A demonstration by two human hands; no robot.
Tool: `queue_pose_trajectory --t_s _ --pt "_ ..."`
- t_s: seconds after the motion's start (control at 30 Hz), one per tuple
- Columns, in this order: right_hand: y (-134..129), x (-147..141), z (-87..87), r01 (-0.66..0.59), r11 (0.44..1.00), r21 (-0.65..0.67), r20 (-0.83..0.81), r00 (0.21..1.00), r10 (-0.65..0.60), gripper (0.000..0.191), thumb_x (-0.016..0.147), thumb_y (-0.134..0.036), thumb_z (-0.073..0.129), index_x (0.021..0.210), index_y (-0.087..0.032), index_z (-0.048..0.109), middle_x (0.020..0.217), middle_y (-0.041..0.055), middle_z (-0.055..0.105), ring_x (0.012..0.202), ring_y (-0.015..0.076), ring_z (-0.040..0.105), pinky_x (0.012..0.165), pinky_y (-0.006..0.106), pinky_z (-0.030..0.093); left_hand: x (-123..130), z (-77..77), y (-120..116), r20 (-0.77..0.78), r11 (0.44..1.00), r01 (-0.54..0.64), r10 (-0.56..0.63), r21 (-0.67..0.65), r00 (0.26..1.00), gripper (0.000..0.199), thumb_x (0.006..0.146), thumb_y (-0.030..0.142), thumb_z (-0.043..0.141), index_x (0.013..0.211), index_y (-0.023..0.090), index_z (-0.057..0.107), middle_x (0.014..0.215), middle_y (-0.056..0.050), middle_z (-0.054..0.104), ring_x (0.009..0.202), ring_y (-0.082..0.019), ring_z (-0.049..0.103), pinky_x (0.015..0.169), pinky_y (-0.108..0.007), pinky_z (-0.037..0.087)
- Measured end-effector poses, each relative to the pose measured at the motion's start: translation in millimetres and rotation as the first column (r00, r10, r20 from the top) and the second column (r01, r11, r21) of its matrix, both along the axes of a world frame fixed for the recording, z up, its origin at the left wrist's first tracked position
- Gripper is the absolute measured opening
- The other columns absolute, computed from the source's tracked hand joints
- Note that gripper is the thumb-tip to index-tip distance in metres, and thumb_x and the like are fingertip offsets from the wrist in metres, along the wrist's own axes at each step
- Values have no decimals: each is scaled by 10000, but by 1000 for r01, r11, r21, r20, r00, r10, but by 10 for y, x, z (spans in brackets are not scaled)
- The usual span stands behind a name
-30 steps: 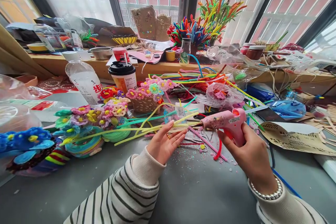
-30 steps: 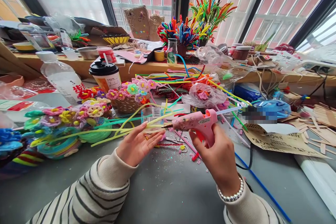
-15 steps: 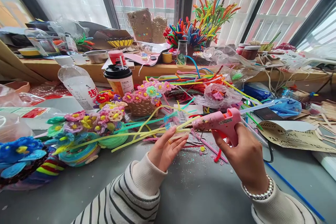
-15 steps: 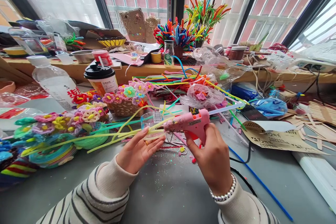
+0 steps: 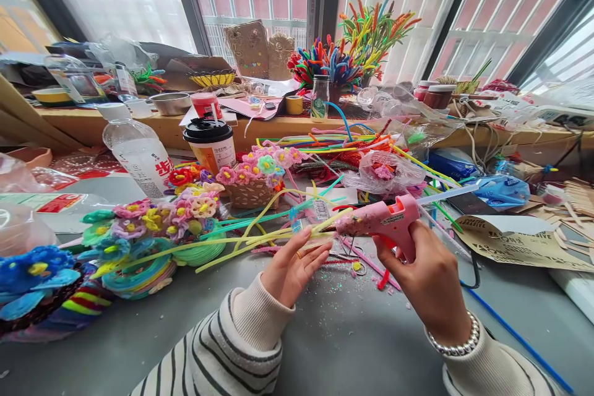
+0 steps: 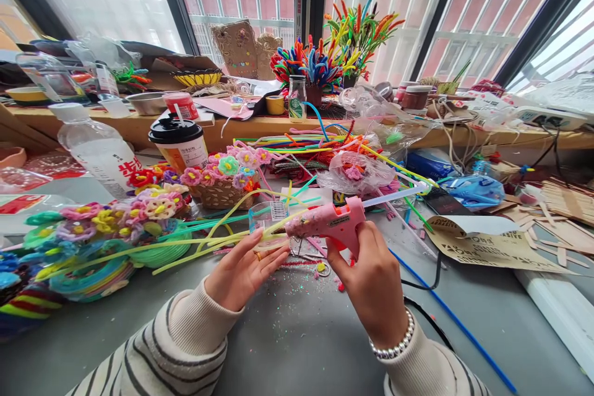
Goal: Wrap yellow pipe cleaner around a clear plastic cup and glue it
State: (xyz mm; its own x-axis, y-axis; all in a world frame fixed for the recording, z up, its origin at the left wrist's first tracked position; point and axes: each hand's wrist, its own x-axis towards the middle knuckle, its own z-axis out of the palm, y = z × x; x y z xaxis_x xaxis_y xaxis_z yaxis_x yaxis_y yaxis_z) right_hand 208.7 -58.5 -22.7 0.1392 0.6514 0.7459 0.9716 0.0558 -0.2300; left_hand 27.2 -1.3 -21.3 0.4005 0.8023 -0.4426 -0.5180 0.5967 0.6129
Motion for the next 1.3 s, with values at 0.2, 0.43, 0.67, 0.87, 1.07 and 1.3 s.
queue_pose_trajectory --t_s 0.2,0.43,0.67,0.87,1.07,1.3 --pt "4 0 0 -19 1000 24 21 1000 18 224 785 -393 513 758 -184 437 602 -27 453 503 115 444 506 238 359 7 14 -10 -9 1000 -16 16 -2 1000 153 798 184 504 926 99 498 838 -159 652 795 -188 656 910 -320 433" --pt "6 1 -12 -17 998 53 55 998 14 195 790 -367 505 759 -186 438 587 -30 423 505 126 433 498 246 346 -1 -15 -5 5 1000 1 -1 5 1000 250 808 195 490 1027 76 473 875 -164 649 821 -189 650 926 -322 422" --pt "-8 19 -3 -22 998 58 54 998 19 192 809 -365 473 748 -186 439 601 -19 454 510 127 452 505 248 361 -3 2 -2 -8 1000 -5 5 -5 1000 271 818 187 471 1056 58 461 899 -179 640 836 -192 647 929 -318 419" --pt "-19 21 -6 -30 998 57 48 998 27 195 808 -363 481 755 -181 433 605 -20 457 500 120 459 510 246 364 -10 5 -12 -5 1000 -3 3 -10 1000 280 810 206 493 1053 68 470 920 -174 641 895 -202 635 950 -318 403" --pt "-22 42 -44 -11 998 55 51 999 8 204 811 -379 473 782 -178 453 615 -8 476 493 123 454 484 245 355 -17 5 -16 6 1000 5 -5 -22 1000 305 792 211 520 1055 62 484 956 -184 638 997 -242 594 982 -342 373" --pt "-23 38 -28 4 998 64 75 997 -8 185 809 -356 479 764 -178 456 612 -8 479 495 126 462 494 249 357 -22 11 -14 -3 1000 17 -17 -17 1000 255 802 218 505 1013 76 485 943 -175 641 987 -232 600 983 -333 372"
